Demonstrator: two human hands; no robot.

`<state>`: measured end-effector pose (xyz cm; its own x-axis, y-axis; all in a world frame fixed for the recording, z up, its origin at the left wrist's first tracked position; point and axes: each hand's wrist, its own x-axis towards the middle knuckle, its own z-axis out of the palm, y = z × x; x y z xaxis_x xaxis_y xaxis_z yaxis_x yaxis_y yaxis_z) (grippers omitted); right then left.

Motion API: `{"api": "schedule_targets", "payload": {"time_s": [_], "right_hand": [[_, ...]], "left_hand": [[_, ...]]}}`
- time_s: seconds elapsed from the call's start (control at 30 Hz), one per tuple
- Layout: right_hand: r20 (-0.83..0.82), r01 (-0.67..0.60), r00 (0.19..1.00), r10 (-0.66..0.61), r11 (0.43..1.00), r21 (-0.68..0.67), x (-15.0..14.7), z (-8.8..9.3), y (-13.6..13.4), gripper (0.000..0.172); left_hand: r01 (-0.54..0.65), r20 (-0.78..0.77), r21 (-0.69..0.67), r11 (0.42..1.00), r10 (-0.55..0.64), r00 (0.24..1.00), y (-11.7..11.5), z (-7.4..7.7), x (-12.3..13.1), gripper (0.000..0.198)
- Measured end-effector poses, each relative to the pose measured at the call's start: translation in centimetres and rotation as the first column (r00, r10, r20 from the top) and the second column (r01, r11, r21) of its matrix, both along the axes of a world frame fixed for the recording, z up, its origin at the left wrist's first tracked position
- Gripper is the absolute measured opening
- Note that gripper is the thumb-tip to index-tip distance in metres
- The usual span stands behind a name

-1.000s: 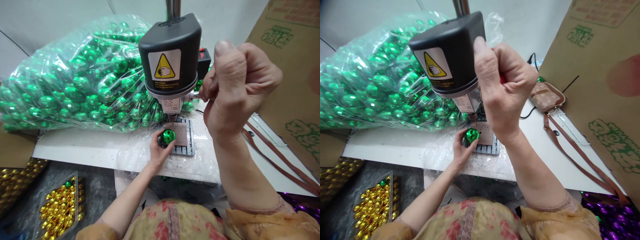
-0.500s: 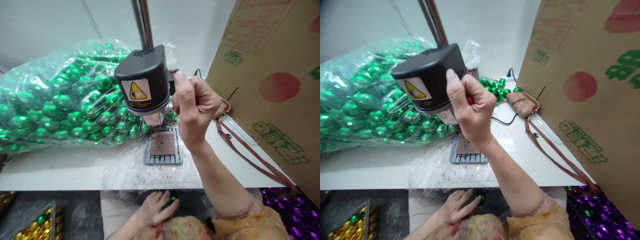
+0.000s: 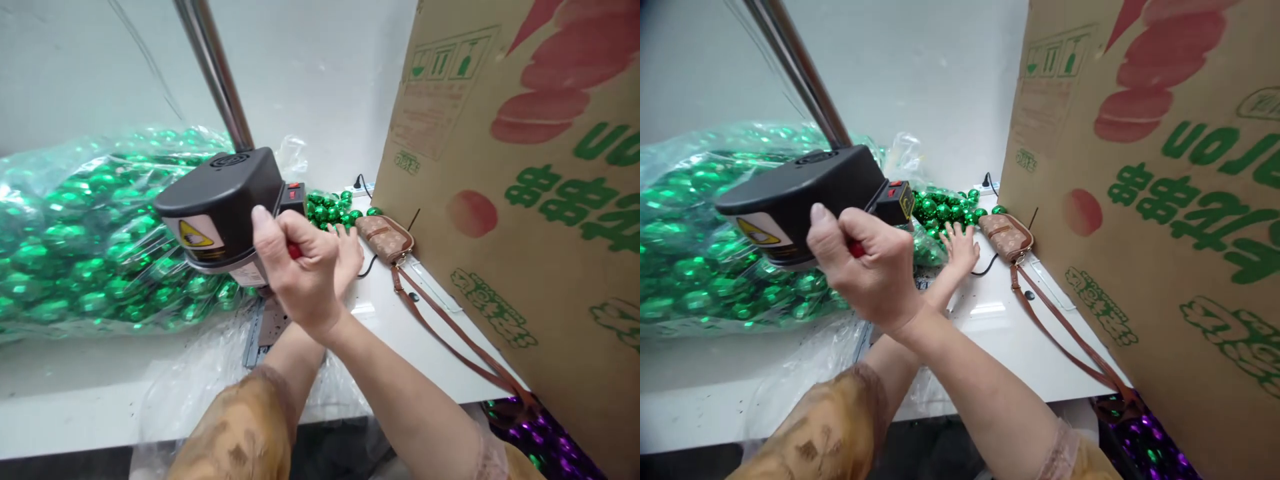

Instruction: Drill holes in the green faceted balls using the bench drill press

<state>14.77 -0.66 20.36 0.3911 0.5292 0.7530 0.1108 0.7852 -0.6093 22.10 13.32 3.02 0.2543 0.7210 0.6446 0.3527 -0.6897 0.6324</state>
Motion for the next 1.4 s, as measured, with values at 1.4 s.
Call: {"api": "schedule_targets", "payload": {"time_s": [1.4], "right_hand": [[0.218,0.095,0.967,-0.133,0.98,0.176,0.4,-0.2,0.7,0.042]], "left_hand": [[-0.498,-0.768,-0.227,0.837,0.16,0.62,8.5,0.6,4.1,0.057]]}}
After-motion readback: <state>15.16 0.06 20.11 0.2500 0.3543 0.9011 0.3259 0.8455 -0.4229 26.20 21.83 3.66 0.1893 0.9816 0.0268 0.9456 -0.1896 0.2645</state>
